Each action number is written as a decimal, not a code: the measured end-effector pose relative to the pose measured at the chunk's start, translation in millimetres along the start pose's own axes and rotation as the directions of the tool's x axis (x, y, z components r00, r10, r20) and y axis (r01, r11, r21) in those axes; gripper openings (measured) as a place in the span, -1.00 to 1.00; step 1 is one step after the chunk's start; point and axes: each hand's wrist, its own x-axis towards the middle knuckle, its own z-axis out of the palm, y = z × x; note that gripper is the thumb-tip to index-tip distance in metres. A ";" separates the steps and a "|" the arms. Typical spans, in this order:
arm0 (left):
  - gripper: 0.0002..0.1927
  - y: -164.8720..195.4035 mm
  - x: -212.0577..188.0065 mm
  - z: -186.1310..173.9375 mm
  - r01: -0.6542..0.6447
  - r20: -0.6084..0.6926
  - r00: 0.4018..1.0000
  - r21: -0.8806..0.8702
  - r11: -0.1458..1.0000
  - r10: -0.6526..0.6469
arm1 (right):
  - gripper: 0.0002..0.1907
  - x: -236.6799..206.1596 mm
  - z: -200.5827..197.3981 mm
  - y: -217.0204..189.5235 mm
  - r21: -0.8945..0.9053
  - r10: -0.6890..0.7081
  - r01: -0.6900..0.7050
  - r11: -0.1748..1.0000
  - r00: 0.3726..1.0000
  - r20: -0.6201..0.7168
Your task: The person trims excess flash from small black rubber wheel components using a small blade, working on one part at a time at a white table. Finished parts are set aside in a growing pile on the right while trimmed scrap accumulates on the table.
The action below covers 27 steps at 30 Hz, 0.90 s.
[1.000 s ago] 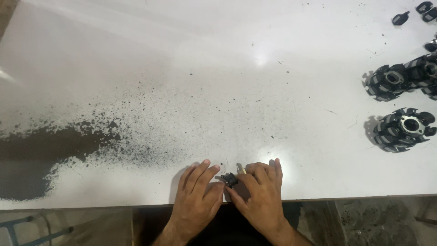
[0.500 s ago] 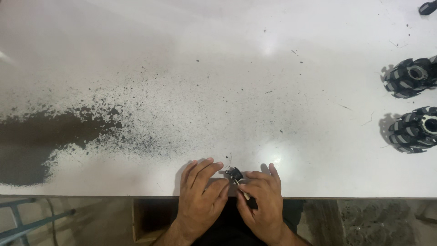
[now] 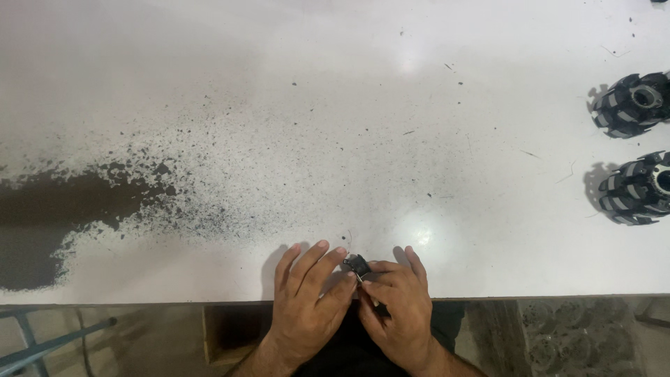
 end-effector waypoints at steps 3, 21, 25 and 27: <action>-0.82 -0.5 1.6 0.9 0.061 -0.005 0.998 -0.002 0.998 -0.061 | -0.63 -0.4 0.5 1.4 -0.011 -0.010 0.011 1.000 1.000 0.006; -0.87 -0.8 9.6 -6.9 0.289 0.214 0.943 -0.141 0.947 -0.256 | -0.61 -20.7 7.9 13.0 0.015 -0.114 0.114 0.993 0.993 0.012; -0.88 -2.6 9.8 -8.1 0.277 0.224 0.945 -0.157 0.948 -0.239 | -0.65 -15.1 6.4 6.5 -0.021 -0.078 0.079 0.997 0.997 0.025; -0.88 -3.7 10.6 -9.1 0.263 0.225 0.949 -0.175 0.949 -0.222 | -0.67 -12.1 6.5 4.1 -0.043 -0.076 0.076 0.996 0.997 0.014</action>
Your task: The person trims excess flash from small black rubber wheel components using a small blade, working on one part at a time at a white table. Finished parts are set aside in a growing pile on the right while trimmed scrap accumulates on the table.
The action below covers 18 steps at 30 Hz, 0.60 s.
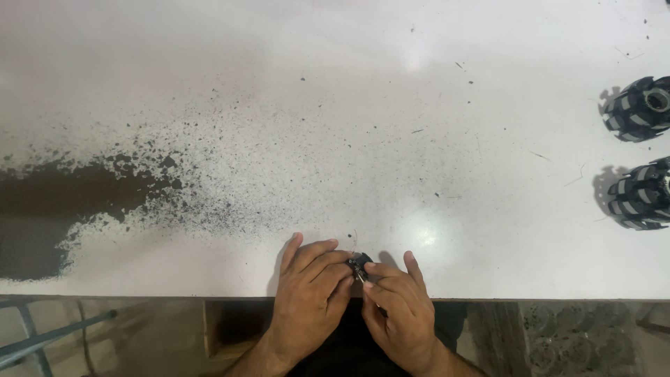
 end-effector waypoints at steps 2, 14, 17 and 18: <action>-0.88 -0.6 1.4 -2.0 0.004 0.030 1.000 -0.010 1.000 -0.004 | -0.69 2.8 -0.3 -0.9 -0.007 0.009 -0.009 1.000 1.000 0.016; -0.51 -4.1 25.4 -24.8 -0.151 0.088 0.986 0.076 0.986 0.144 | -0.68 24.9 -25.9 -0.4 -0.181 0.095 -0.088 0.980 0.995 0.031; -0.59 -7.8 39.3 -22.0 -0.182 0.223 0.962 0.078 0.980 0.161 | -0.56 34.0 -21.7 1.1 -0.241 0.132 -0.104 0.965 0.986 0.104; -0.64 -8.4 42.7 -20.7 -0.179 0.277 0.949 0.082 0.980 0.150 | -0.52 35.6 -20.1 1.5 -0.261 0.135 -0.099 0.960 0.983 0.124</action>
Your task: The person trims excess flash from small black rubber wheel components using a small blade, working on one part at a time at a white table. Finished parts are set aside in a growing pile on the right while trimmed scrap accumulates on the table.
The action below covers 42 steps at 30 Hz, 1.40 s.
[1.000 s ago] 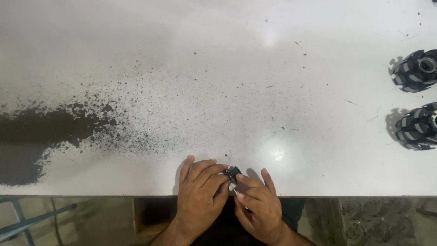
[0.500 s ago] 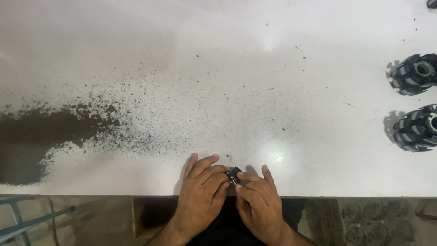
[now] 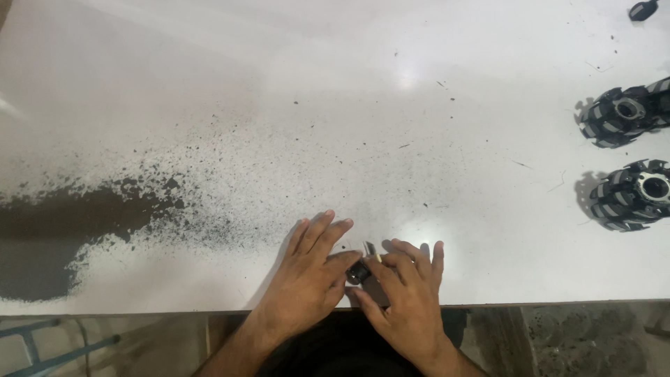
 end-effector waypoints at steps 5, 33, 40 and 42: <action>-0.88 -5.7 -2.9 -9.9 0.057 0.006 0.998 -0.095 0.994 -0.056 | -0.59 -1.7 0.7 5.1 0.086 -0.023 0.022 0.996 1.000 0.008; -0.90 19.0 -8.9 -3.3 0.382 0.087 0.911 -0.543 0.748 -0.402 | -0.59 -7.8 1.5 9.5 0.102 -0.026 0.025 0.995 1.000 0.012; -0.91 21.6 -11.5 -1.1 0.394 0.049 0.904 -0.481 0.784 -0.424 | -0.62 -13.0 0.4 10.6 0.102 -0.045 0.051 0.994 0.997 -0.062; -0.88 24.1 -14.1 3.7 0.295 -0.025 0.931 -0.537 0.790 -0.365 | -0.67 -23.1 1.4 9.8 0.136 -0.058 0.088 0.987 0.976 -0.211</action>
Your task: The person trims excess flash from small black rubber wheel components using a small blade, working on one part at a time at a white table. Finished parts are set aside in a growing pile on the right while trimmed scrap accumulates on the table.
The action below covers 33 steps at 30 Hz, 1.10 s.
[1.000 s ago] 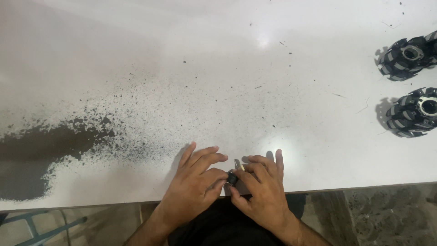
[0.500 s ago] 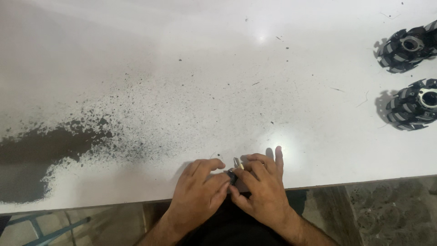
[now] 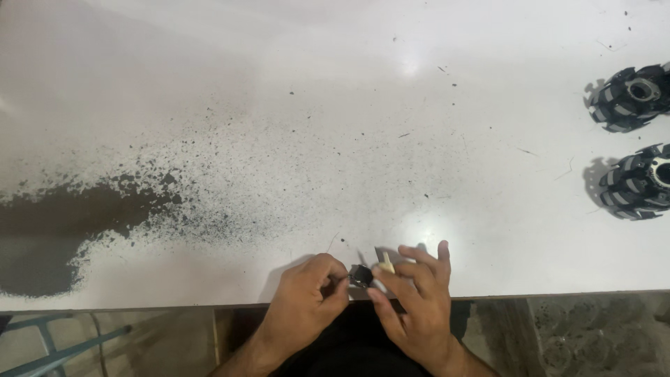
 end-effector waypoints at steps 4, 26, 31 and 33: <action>-0.84 -3.3 -6.5 13.7 0.078 -0.004 0.997 0.009 0.997 -0.078 | -0.66 -23.9 4.4 -4.2 0.236 0.038 -0.034 0.971 0.999 -0.010; -0.92 -3.5 -11.1 13.9 0.088 0.012 0.996 -0.055 0.995 -0.088 | -0.79 33.9 -29.1 56.6 -0.167 0.067 -0.100 0.981 0.978 -0.195; -0.86 -38.0 -44.4 -35.1 0.193 0.186 0.965 -0.043 0.980 -0.182 | -0.73 16.5 -39.2 71.6 -0.026 0.254 -0.262 0.965 0.952 -0.170; -0.91 -68.1 -71.0 -58.1 0.356 0.427 0.849 -0.029 0.934 -0.310 | -0.77 13.4 -35.8 73.2 -0.008 0.322 -0.326 0.945 0.937 -0.133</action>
